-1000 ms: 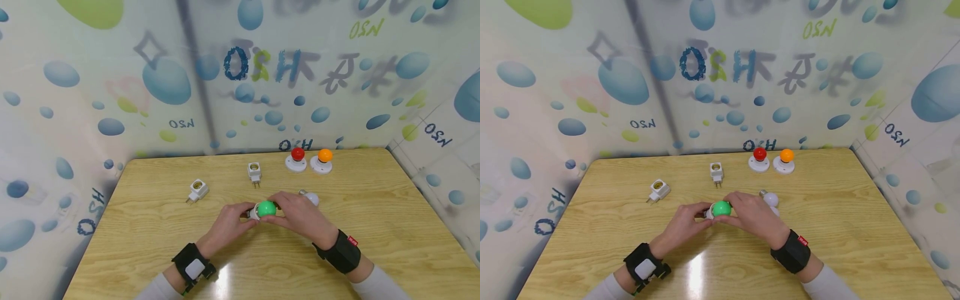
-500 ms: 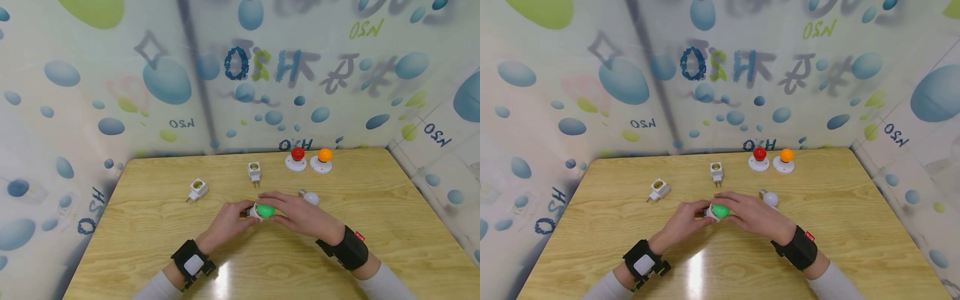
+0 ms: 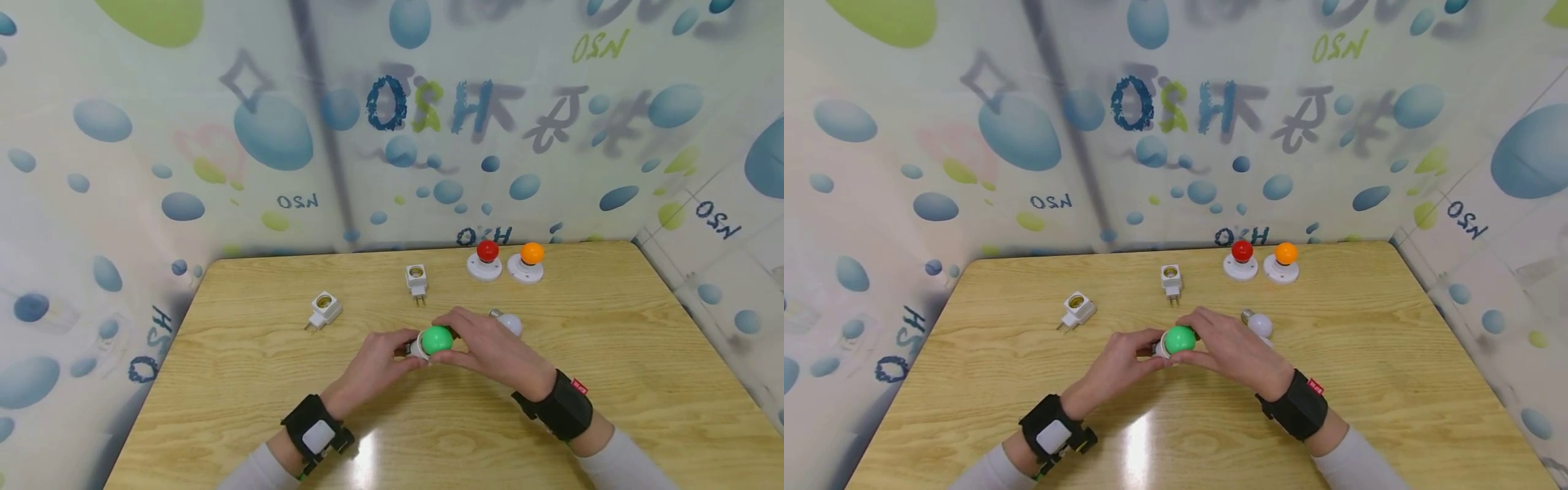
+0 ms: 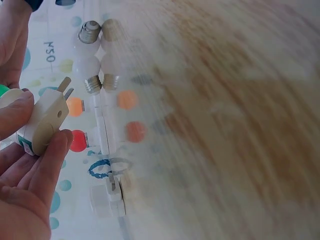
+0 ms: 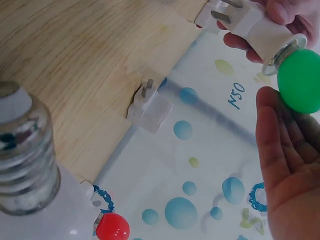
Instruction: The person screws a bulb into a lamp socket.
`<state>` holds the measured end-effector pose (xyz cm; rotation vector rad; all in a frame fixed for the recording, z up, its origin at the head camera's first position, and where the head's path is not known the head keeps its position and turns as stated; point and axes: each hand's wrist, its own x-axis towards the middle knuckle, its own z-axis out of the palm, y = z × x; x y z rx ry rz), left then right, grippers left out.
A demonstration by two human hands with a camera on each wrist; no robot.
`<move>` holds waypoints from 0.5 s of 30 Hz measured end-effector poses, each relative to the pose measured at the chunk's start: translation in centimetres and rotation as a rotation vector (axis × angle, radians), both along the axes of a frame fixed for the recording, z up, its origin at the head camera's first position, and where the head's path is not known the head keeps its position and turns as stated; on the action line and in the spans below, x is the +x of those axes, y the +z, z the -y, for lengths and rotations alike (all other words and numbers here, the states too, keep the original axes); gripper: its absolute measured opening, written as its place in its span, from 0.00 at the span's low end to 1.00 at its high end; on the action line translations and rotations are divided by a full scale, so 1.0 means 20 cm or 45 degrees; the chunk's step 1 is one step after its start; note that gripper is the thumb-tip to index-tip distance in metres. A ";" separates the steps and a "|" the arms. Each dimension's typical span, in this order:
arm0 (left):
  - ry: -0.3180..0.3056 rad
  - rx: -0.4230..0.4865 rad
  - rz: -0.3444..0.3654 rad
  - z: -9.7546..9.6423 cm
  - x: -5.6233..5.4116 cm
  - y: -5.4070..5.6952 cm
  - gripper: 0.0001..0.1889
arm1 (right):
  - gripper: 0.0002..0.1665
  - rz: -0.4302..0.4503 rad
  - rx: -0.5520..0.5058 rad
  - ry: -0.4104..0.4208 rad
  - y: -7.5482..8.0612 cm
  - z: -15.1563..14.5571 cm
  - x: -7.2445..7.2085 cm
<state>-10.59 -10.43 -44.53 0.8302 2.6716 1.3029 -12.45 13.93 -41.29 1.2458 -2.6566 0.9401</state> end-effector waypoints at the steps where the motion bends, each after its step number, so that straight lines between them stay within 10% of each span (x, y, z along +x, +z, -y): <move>1: 0.003 -0.002 -0.003 0.00 0.00 0.00 0.18 | 0.27 -0.010 -0.001 -0.020 0.00 0.00 0.00; 10: 0.052 -0.020 -0.030 -0.01 0.01 0.01 0.18 | 0.32 -0.058 0.031 -0.189 -0.03 0.03 0.02; 15: 0.008 0.031 0.043 0.03 -0.01 0.01 0.18 | 0.44 0.020 0.074 -0.091 0.01 0.00 0.01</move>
